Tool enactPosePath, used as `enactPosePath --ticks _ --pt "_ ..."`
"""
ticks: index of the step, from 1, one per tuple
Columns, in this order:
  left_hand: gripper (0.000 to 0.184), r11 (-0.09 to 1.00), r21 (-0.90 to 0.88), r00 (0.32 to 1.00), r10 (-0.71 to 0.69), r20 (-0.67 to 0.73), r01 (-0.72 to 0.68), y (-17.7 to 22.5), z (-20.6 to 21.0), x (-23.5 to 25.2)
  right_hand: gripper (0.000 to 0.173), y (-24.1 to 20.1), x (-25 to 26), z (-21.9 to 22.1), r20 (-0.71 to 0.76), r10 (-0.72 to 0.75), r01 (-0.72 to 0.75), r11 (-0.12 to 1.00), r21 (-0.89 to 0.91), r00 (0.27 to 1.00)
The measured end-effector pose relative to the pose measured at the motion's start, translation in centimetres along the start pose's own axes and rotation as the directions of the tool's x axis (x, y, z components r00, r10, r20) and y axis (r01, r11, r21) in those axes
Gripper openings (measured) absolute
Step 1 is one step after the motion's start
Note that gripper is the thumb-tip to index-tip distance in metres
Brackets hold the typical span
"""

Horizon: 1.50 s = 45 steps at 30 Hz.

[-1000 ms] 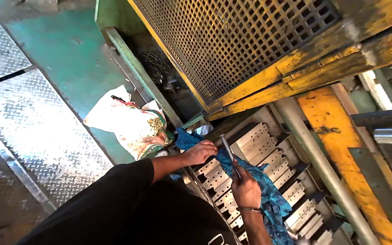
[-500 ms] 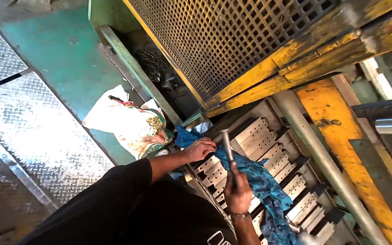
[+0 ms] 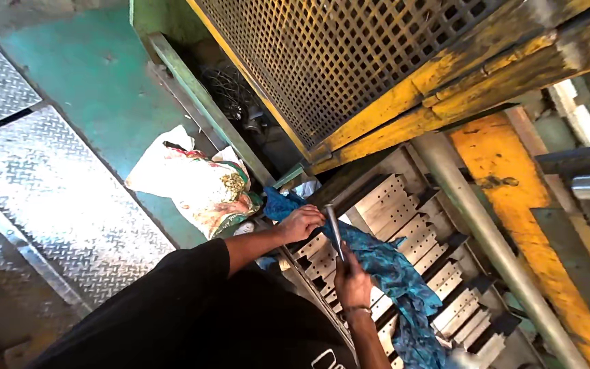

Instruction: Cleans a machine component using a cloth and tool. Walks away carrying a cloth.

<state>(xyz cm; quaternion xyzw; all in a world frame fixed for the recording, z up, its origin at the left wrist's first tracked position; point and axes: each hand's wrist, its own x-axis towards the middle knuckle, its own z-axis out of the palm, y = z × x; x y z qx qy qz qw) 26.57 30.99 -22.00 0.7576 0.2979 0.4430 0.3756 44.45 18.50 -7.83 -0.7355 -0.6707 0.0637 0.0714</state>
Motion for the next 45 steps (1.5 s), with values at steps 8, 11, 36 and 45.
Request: enactPosePath --ticks 8,11,36,45 --pt "0.016 1.0 -0.01 0.999 0.012 -0.038 -0.013 -0.4 0.3 -0.4 0.028 -3.1 1.1 -4.2 -0.263 -0.175 0.234 0.949 0.213 0.949" --pt "0.016 1.0 0.005 1.0 -0.018 -0.013 0.018 -0.1 0.1 -0.4 0.034 -0.3 0.0 -0.6 -0.054 -0.084 0.081 0.996 -0.041 0.995" --pt "0.016 0.996 0.069 0.998 -0.059 -0.015 0.06 0.2 0.6 -0.9 0.037 -0.1 0.4 -0.9 0.097 0.054 -0.046 0.996 -0.08 0.994" --pt "0.017 0.996 0.078 0.999 -0.028 -0.027 0.03 -0.4 0.5 -0.6 0.034 -0.9 -0.8 -0.8 -0.096 -0.102 0.103 0.995 0.003 0.99"
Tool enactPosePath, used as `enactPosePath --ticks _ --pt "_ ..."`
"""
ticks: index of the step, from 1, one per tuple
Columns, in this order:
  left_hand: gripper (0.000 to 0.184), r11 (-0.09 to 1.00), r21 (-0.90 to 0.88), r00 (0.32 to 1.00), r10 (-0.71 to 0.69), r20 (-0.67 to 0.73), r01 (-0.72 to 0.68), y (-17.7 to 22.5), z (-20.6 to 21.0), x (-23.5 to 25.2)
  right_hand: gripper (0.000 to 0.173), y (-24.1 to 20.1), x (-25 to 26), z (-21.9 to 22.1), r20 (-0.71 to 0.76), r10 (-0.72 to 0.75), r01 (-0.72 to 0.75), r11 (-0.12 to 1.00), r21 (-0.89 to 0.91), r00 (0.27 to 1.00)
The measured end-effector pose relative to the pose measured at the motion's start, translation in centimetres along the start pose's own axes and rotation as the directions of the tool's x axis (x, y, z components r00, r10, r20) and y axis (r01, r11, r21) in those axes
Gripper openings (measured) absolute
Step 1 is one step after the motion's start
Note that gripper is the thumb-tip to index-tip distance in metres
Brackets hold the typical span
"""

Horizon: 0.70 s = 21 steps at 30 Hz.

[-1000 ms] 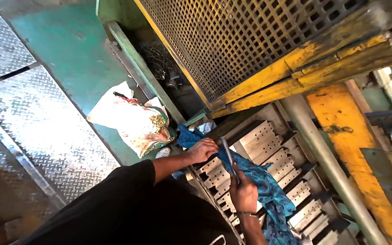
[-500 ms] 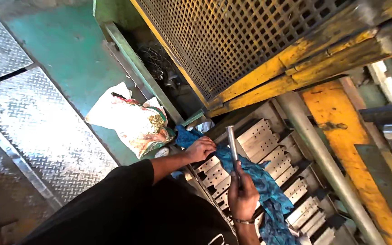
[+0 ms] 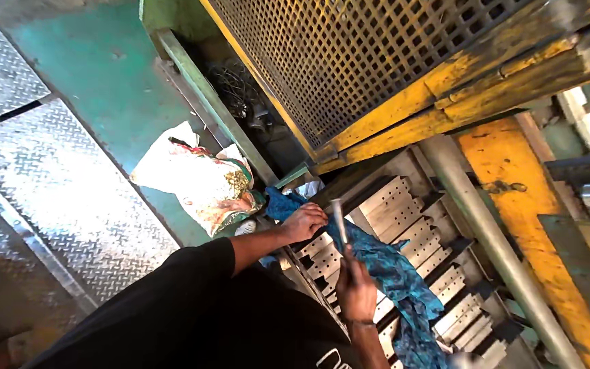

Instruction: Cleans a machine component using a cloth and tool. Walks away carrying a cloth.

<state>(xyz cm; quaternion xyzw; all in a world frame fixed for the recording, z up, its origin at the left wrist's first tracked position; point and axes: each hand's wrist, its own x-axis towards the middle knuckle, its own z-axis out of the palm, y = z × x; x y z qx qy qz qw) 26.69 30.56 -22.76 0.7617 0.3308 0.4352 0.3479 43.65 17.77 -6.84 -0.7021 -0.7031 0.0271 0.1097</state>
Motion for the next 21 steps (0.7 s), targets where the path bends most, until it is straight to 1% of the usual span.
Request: enactPosePath --ticks 1,2,3,4,6,8,9,10,11,12,13,14,16,18,19,20,21 --pt "0.017 1.0 0.007 1.0 0.0 -0.001 0.0 0.1 0.0 0.0 0.036 0.6 0.2 0.4 0.121 0.098 -0.091 0.994 -0.065 0.988" --pt "0.017 1.0 0.013 1.0 0.004 -0.005 -0.004 0.3 -0.1 0.0 0.038 0.7 0.7 -0.1 0.197 0.157 -0.137 0.984 -0.111 0.968" --pt "0.017 1.0 0.026 1.0 0.01 -0.015 -0.01 0.3 -0.2 0.2 0.037 0.5 1.9 -1.0 0.213 0.153 -0.133 0.986 -0.103 0.965" --pt "0.018 0.999 0.034 0.999 0.019 -0.025 -0.018 0.0 -0.3 0.2 0.035 -0.1 2.5 -2.1 0.181 0.117 -0.108 0.993 -0.055 0.977" --pt "0.019 0.999 0.029 0.999 0.025 -0.028 -0.024 0.5 0.3 -0.5 0.033 -1.7 2.2 -4.2 0.038 0.028 -0.031 0.997 0.072 0.999" --pt "0.019 0.999 0.045 0.999 0.033 -0.042 -0.031 0.2 0.4 -0.3 0.03 -2.6 2.2 -4.2 -0.138 -0.06 0.083 0.982 0.168 0.989" --pt "0.019 0.998 0.055 0.999 0.031 -0.042 -0.029 0.3 0.4 -0.5 0.028 -2.4 1.5 -3.3 -0.179 -0.079 0.11 0.98 0.166 0.981" --pt "0.02 0.998 0.065 0.999 0.023 -0.031 -0.021 0.4 0.4 -0.7 0.029 -1.7 0.6 -2.1 -0.146 -0.073 0.09 0.99 0.112 0.987" --pt "0.02 0.997 0.075 1.0 0.013 -0.016 -0.012 0.6 0.3 -0.8 0.032 -0.9 -0.1 -1.1 -0.031 -0.02 0.021 1.0 0.008 0.999" --pt "0.021 0.996 0.088 1.0 0.011 -0.011 -0.01 0.7 0.4 -0.7 0.036 -0.3 -0.1 -0.4 0.126 0.076 -0.064 0.993 -0.1 0.989" --pt "0.021 0.995 0.096 1.0 0.007 -0.008 -0.006 0.8 0.5 -0.9 0.039 0.0 0.1 -0.3 0.233 0.15 -0.115 0.981 -0.156 0.961" --pt "0.022 0.995 0.102 1.0 0.008 -0.009 -0.007 0.9 0.5 -0.9 0.039 0.0 0.9 -0.8 0.27 0.176 -0.135 0.977 -0.164 0.947" --pt "0.022 0.992 0.122 0.999 0.029 -0.031 -0.025 0.5 0.4 -0.8 0.035 -1.0 2.4 -2.5 0.192 0.1 -0.087 0.993 -0.075 0.976" --pt "0.021 0.992 0.125 0.998 0.036 -0.05 -0.029 0.8 0.9 -1.3 0.033 -2.3 2.5 -4.1 0.026 0.007 -0.008 0.999 0.043 1.0" --pt "0.021 0.99 0.139 0.997 0.044 -0.062 -0.035 0.6 0.8 -1.0 0.032 -2.8 2.6 -4.2 -0.066 -0.033 0.039 0.995 0.089 0.997" --pt "0.021 0.989 0.146 0.996 0.049 -0.068 -0.039 0.6 0.7 -0.9 0.031 -2.8 2.3 -3.7 -0.123 -0.059 0.072 0.992 0.103 0.991" --pt "0.021 0.987 0.154 0.996 0.054 -0.067 -0.043 0.6 0.7 -0.9 0.031 -2.2 1.6 -2.7 -0.125 -0.068 0.077 0.995 0.067 0.99"
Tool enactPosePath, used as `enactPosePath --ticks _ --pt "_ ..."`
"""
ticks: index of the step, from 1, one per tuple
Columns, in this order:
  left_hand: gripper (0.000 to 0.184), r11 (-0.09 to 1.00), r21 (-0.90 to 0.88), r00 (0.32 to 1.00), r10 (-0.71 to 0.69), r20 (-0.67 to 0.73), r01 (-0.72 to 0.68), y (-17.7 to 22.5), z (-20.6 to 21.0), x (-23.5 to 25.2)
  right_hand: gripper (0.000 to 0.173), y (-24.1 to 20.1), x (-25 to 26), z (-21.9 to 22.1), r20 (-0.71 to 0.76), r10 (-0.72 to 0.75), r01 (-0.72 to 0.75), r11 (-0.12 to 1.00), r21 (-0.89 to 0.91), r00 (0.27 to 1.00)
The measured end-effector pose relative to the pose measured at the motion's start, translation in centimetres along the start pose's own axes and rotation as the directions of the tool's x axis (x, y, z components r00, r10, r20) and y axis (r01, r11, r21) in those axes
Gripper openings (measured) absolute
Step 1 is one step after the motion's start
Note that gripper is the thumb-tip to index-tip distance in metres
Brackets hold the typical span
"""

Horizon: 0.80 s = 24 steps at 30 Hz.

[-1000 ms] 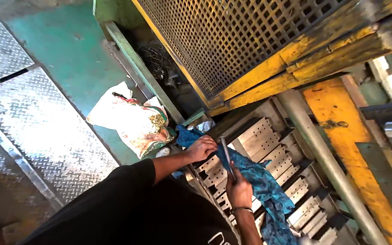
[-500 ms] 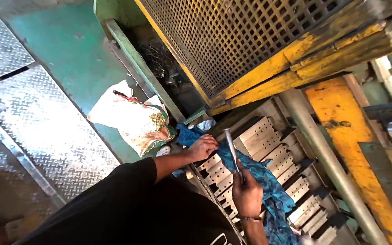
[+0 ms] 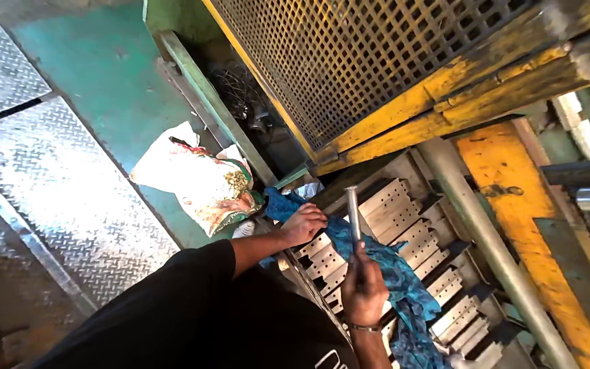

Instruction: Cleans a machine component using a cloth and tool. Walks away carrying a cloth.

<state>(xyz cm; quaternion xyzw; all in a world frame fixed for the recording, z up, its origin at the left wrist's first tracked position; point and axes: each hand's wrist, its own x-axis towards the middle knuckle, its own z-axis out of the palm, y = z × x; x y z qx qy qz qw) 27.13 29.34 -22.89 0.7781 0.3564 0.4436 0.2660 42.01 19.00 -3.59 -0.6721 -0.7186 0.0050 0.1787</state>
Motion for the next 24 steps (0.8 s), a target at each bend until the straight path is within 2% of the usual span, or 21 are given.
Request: enactPosePath --ticks 2,3,4,6,8,10,11,13,15,17,19,21,24 --pt "0.022 1.0 0.021 1.0 0.003 0.012 -0.003 0.1 -0.1 0.0 0.036 1.4 -1.2 1.8 0.179 0.11 -0.075 0.979 -0.192 0.978" --pt "0.021 0.999 0.034 1.0 0.002 0.016 -0.002 0.1 -0.1 -0.1 0.038 1.7 -1.0 2.2 0.297 0.21 -0.131 0.956 -0.264 0.932" --pt "0.021 0.999 0.043 1.0 0.001 0.017 -0.001 0.2 0.0 -0.2 0.039 1.6 -0.5 2.0 0.354 0.258 -0.147 0.939 -0.31 0.899" --pt "0.02 0.999 0.053 1.0 -0.002 0.005 0.002 0.0 -0.1 0.1 0.034 0.7 1.0 1.0 0.315 0.189 -0.109 0.961 -0.255 0.93" --pt "0.02 0.999 0.033 1.0 -0.008 0.006 0.008 0.4 0.1 -0.5 0.033 -0.3 0.5 0.0 0.163 0.064 -0.042 0.99 -0.137 0.985" --pt "0.019 1.0 0.028 1.0 -0.01 -0.019 0.01 0.3 0.1 -0.2 0.033 0.1 0.0 0.7 0.059 -0.003 0.009 0.994 -0.105 0.998" --pt "0.02 1.0 0.025 1.0 -0.009 -0.019 0.01 0.3 0.2 -0.3 0.034 0.9 -0.7 1.3 0.091 0.023 -0.009 0.989 -0.148 0.996" --pt "0.02 1.0 0.015 1.0 -0.009 -0.016 0.009 0.4 0.2 -0.5 0.039 2.6 -1.4 2.5 0.286 0.213 -0.127 0.948 -0.293 0.934" --pt "0.019 0.999 -0.017 0.999 -0.039 -0.005 0.039 0.4 0.0 -0.4 0.043 3.0 -0.9 2.8 0.355 0.282 -0.144 0.918 -0.369 0.891" --pt "0.017 0.993 -0.047 0.994 -0.105 0.037 0.107 0.5 -0.5 -0.3 0.042 2.9 -1.1 2.9 0.352 0.284 -0.15 0.92 -0.363 0.892" --pt "0.023 0.984 -0.019 0.977 -0.171 0.126 0.175 0.7 -1.1 0.0 0.042 3.4 -1.8 3.2 0.32 0.266 -0.157 0.932 -0.328 0.909" --pt "0.028 0.987 0.03 0.968 -0.158 0.193 0.155 0.0 -1.7 0.3 0.041 3.8 -2.0 3.9 0.282 0.235 -0.155 0.948 -0.279 0.93" --pt "0.026 0.997 0.02 0.958 -0.079 0.276 0.077 -0.7 -2.3 0.1 0.04 4.2 -2.2 4.2 0.266 0.247 -0.188 0.955 -0.228 0.932"
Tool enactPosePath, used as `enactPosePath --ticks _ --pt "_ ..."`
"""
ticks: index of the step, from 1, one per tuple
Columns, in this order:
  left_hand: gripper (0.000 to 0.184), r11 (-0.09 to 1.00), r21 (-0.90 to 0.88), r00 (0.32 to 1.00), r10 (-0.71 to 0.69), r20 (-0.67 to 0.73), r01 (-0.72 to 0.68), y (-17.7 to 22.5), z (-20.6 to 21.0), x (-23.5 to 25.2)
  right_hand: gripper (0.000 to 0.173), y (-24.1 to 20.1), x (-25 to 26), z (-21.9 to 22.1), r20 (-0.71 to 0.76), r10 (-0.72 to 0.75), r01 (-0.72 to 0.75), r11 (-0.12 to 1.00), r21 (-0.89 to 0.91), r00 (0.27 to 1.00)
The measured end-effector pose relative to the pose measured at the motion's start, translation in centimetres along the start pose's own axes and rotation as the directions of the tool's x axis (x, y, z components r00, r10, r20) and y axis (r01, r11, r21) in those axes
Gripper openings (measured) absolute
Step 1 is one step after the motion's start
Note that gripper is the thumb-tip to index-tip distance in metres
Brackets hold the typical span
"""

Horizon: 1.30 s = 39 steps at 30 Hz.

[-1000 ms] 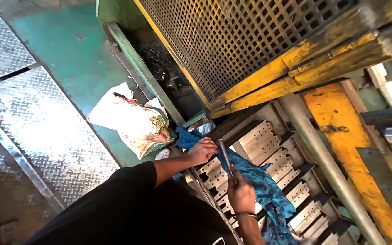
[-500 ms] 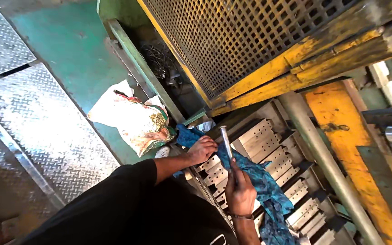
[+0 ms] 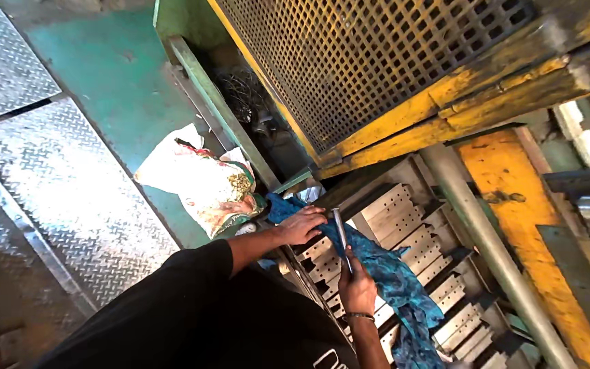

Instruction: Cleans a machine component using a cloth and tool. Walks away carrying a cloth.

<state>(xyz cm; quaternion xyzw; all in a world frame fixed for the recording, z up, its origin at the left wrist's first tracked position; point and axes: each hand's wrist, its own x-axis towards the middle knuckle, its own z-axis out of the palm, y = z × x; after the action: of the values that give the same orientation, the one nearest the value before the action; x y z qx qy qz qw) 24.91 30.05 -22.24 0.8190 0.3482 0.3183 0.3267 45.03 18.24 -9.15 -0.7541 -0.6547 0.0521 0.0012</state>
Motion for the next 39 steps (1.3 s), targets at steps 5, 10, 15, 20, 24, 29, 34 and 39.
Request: enactPosePath --ticks 5,10,15,20,24,29,34,39 --pt "0.028 0.991 -0.002 0.988 0.13 -0.082 -0.131 0.5 -0.3 -0.8 0.041 0.3 -0.1 0.6 -0.025 0.005 -0.004 0.999 0.048 1.0" --pt "0.024 0.995 0.02 0.991 0.103 -0.091 -0.101 0.2 1.1 -1.1 0.039 0.3 0.0 0.8 -0.06 -0.016 0.023 0.993 0.116 0.998" --pt "0.024 0.995 0.034 0.99 0.1 -0.097 -0.097 0.5 1.0 -1.1 0.033 -0.9 0.0 -2.2 -0.194 -0.104 0.154 0.952 0.264 0.975" --pt "0.023 0.995 0.027 0.986 0.1 -0.135 -0.097 0.5 1.4 -1.1 0.031 -2.2 -0.9 -3.7 -0.31 -0.224 0.296 0.932 0.21 0.924" --pt "0.023 0.995 0.041 0.983 0.096 -0.158 -0.091 0.7 1.7 -1.3 0.039 -0.5 -0.4 -1.6 0.041 -0.034 0.035 0.999 -0.033 0.999" --pt "0.023 0.996 0.029 0.982 0.088 -0.166 -0.084 0.7 1.6 -1.0 0.031 -3.2 0.4 -6.1 -0.237 -0.224 0.276 0.937 0.215 0.945" --pt "0.023 0.996 0.04 0.983 0.079 -0.167 -0.074 0.7 1.7 -1.3 0.038 -2.1 -0.2 -3.1 -0.005 -0.11 0.11 0.993 -0.038 0.994" --pt "0.023 0.996 0.045 0.985 0.085 -0.153 -0.08 0.8 1.7 -1.7 0.032 -3.3 0.9 -6.9 0.019 -0.117 0.117 0.993 0.012 0.993"
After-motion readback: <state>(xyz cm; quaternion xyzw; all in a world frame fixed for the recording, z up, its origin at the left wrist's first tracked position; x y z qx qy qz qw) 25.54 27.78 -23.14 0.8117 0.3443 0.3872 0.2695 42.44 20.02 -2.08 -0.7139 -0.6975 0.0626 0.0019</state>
